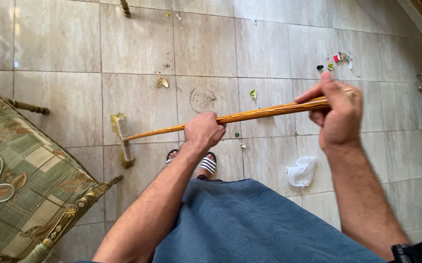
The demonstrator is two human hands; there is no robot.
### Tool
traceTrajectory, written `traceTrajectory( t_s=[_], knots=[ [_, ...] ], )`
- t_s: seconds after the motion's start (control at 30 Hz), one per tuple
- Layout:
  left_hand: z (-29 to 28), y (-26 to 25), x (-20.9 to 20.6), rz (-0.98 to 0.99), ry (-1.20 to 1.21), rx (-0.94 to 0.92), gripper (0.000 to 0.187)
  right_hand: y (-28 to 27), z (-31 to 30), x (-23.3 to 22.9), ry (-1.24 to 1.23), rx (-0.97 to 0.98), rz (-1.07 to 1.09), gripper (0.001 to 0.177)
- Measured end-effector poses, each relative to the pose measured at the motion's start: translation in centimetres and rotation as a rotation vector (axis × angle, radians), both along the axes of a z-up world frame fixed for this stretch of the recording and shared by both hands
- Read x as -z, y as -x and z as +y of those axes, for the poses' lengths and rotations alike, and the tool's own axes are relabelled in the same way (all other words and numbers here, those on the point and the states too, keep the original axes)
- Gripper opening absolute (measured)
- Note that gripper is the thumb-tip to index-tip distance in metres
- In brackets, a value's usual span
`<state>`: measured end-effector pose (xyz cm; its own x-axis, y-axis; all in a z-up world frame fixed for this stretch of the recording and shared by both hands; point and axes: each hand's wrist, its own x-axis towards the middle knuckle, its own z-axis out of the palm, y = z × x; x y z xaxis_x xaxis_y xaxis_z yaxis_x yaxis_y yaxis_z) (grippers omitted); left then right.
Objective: The person sweeps debris across a tiled floor using a broom, pushing small scraps and dust into piles.
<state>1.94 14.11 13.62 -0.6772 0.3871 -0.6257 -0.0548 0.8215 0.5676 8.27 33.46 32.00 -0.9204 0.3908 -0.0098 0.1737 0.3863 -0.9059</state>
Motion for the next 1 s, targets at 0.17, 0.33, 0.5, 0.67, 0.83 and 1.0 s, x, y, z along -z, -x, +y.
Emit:
traceTrajectory(
  t_s=[0.17, 0.33, 0.5, 0.67, 0.83, 1.0],
  knots=[
    [-4.6, 0.6, 4.3, 0.041, 0.123, -0.055, 0.032, 0.6, -3.0, 3.8, 0.045, -0.101, -0.117, 0.051],
    [-8.3, 0.6, 11.6, 0.077, 0.11, -0.132, 0.032, 0.6, -5.7, 7.5, 0.217, -0.221, -0.374, 0.05],
    [-7.6, 0.3, 14.5, 0.039, 0.117, -0.217, 0.038, 0.5, -5.8, 8.1, 0.209, -0.245, -0.392, 0.049],
    [-2.5, 0.0, 12.5, 0.068, -0.026, -0.209, 0.034, 0.5, -3.5, 4.8, 0.034, -0.126, -0.251, 0.048],
    [2.0, 1.1, 6.8, 0.125, -0.152, -0.119, 0.036, 0.3, -1.5, 0.9, -0.121, 0.014, -0.039, 0.052],
    [3.9, 1.8, 0.4, 0.023, -0.128, 0.023, 0.037, 0.3, 0.7, -1.2, -0.135, 0.061, 0.119, 0.051]
  ],
)
